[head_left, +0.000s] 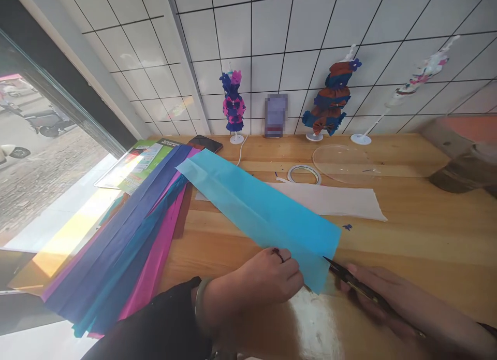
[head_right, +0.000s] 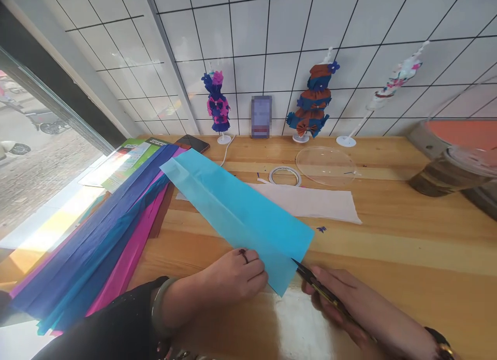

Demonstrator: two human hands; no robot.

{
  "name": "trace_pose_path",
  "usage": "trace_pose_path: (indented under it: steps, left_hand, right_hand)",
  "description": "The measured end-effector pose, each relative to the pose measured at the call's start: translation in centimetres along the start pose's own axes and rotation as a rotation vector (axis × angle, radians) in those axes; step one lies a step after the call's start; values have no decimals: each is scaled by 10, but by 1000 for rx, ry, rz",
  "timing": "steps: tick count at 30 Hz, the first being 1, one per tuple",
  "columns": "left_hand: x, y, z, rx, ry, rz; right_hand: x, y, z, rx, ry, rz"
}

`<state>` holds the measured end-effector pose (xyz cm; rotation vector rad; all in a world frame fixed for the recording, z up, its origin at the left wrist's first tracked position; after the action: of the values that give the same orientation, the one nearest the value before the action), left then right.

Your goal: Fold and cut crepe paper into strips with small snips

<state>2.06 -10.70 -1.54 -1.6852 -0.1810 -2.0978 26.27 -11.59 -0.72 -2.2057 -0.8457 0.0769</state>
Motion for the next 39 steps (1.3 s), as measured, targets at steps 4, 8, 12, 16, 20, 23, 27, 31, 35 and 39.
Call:
trace_pose_path:
  steps: [4,8,12,16,20,23,27,31,35,39]
  left_hand:
    - [-3,0,0,3,-15,-1]
    - [-5,0,0,-2,-8,-5]
    - [-3,-1,3,-5,20,-7]
    - [-2,-1,4,-2,31,-19]
    - [-1,-1,3,-5,1,-26]
    - [-1,-1,3,-2,-5,-21]
    - [-2,-1,3,-8,-17,-20]
    - [-4,-1,2,-15,-28,-42]
    - [-6,-1,1,-8,-17,-27]
    - [-6,-1,2,7,10,-9]
  right_hand:
    - [1,0,1,57,-2,34]
    - [1,-1,-1,45,-13,73]
    - [1,-4,-1,18,-18,71]
    - [0,-8,1,22,-8,73]
    - [-2,-14,1,8,-16,40]
    - [-4,-19,0,-7,-20,30]
    - [-5,-22,0,-15,-14,32]
    - [-8,-22,-1,-5,-22,49]
    - [-9,-23,-2,7,-16,65]
    - [-9,-24,-2,-12,-7,34]
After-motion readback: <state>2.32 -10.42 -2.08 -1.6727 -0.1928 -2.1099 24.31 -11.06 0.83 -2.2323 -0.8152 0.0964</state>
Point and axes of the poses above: each hand's wrist, its own z-axis towards the middle knuckle, its own x-axis out of the back of the hand, y = z × x, the point moved 1 cm from there along z, towards the middle knuckle, and after that the axes turned 1 degree about -y, right-handed, at the moved point
